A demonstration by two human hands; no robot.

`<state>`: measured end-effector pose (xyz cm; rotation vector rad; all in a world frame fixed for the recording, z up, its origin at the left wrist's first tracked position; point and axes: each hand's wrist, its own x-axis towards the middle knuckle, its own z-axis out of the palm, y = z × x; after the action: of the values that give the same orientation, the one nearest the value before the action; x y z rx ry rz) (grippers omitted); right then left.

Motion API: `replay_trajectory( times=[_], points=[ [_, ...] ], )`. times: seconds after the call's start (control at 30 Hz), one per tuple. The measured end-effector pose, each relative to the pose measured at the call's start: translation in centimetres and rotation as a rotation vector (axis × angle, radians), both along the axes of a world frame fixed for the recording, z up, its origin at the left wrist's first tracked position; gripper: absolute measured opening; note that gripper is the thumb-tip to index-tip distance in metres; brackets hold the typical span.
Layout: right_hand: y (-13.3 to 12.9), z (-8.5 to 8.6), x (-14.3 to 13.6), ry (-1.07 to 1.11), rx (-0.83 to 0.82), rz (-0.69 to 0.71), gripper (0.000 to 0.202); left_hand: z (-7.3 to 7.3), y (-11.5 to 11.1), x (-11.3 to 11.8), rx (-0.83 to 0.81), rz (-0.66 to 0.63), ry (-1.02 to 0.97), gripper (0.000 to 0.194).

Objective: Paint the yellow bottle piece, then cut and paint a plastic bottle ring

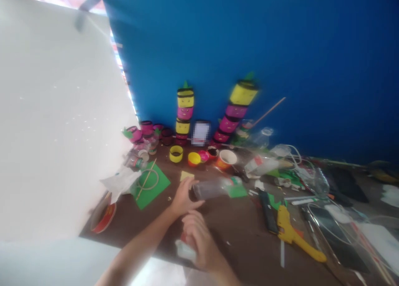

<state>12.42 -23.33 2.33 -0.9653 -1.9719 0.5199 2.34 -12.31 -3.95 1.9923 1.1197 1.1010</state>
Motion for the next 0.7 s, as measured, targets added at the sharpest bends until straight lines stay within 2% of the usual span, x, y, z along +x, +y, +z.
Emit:
replay_trajectory(
  times=[0.1, 0.17, 0.3, 0.37, 0.53, 0.7],
  points=[
    [-0.6, -0.7, 0.0, 0.151, -0.203, -0.126, 0.014, 0.6, -0.3, 0.0, -0.004, -0.032, -0.051, 0.074],
    [-0.2, -1.0, 0.8, 0.148, -0.242, -0.262, 0.012, 0.9, -0.4, -0.1, -0.009, -0.065, -0.085, 0.068],
    [1.9, -1.0, 2.3, -0.167, 0.063, -0.559, 0.010, 0.7, -0.5, -0.3, -0.005, -0.146, -0.151, 0.072],
    [3.1, -0.7, 2.5, -0.286, 0.157, -0.619, 0.013, 0.4, -0.5, -0.3, 0.016, -0.172, -0.171, 0.076],
    [5.1, 0.3, 1.9, -0.475, 0.137, -0.738, 0.021, 0.0, -0.7, -0.4, 0.009, -0.144, -0.169, 0.068],
    [5.3, 0.7, 1.6, -0.561, 0.120, -0.877, 0.020, 0.3, -0.7, -0.2, 0.005, -0.097, -0.151, 0.064]
  ],
)
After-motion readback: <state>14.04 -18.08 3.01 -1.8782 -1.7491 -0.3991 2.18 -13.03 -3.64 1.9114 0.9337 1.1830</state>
